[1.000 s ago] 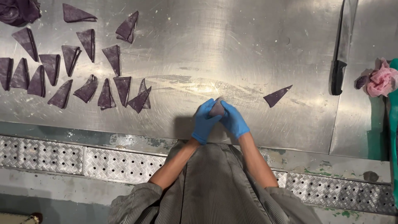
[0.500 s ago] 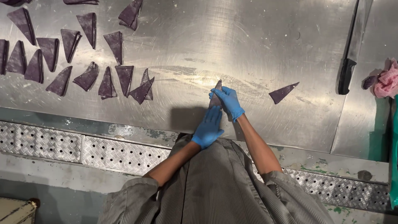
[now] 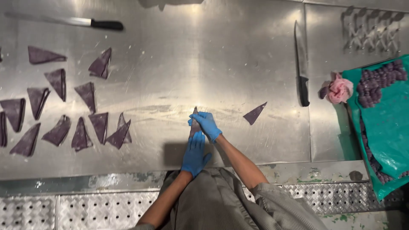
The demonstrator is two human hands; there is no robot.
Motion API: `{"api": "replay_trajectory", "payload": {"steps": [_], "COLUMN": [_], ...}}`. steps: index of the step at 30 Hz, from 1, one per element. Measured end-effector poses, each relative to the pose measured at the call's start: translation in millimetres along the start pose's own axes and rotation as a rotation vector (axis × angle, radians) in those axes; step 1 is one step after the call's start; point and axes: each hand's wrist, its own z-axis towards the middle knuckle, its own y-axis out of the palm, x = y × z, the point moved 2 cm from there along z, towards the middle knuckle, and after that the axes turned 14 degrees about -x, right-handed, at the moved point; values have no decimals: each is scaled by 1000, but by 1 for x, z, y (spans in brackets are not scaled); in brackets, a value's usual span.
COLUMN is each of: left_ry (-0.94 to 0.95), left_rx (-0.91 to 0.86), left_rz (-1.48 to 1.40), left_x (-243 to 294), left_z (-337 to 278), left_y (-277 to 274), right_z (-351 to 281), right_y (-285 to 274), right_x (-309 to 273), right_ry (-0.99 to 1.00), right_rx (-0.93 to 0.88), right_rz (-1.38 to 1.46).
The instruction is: Rolling purple triangular pieces of dough into small croissant-like shapes.
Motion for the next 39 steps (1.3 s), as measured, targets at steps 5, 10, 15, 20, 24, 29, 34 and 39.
{"api": "replay_trajectory", "payload": {"steps": [5, 10, 15, 20, 24, 29, 34, 39], "left_ry": [-22, -87, -57, -68, -23, 164, -78, 133], "left_rx": [-6, -2, 13, 9, -28, 26, 124, 95], "left_rz": [10, -23, 54, 40, 41, -126, -35, 157], "left_x": [-2, -9, -5, -5, -2, -46, -86, -85], "left_z": [6, 2, 2, 0, -1, -31, -19, 17], "left_y": [2, 8, 6, 2, -10, -2, -32, -54], "right_z": [34, 87, 124, 146, 116, -31, -106, -100], "right_y": [-17, -22, -24, -28, -26, 1, 9, 11], "right_x": [-14, -25, -55, -72, -71, -89, -55, -39], "right_ry": [-63, -115, -105, -123, -143, -322, -393, -450], "right_rx": [-53, -70, -90, -94, -90, 58, -176, -214], "right_rz": [-17, -75, -6, -1, -64, -776, -1414, -1624]}}
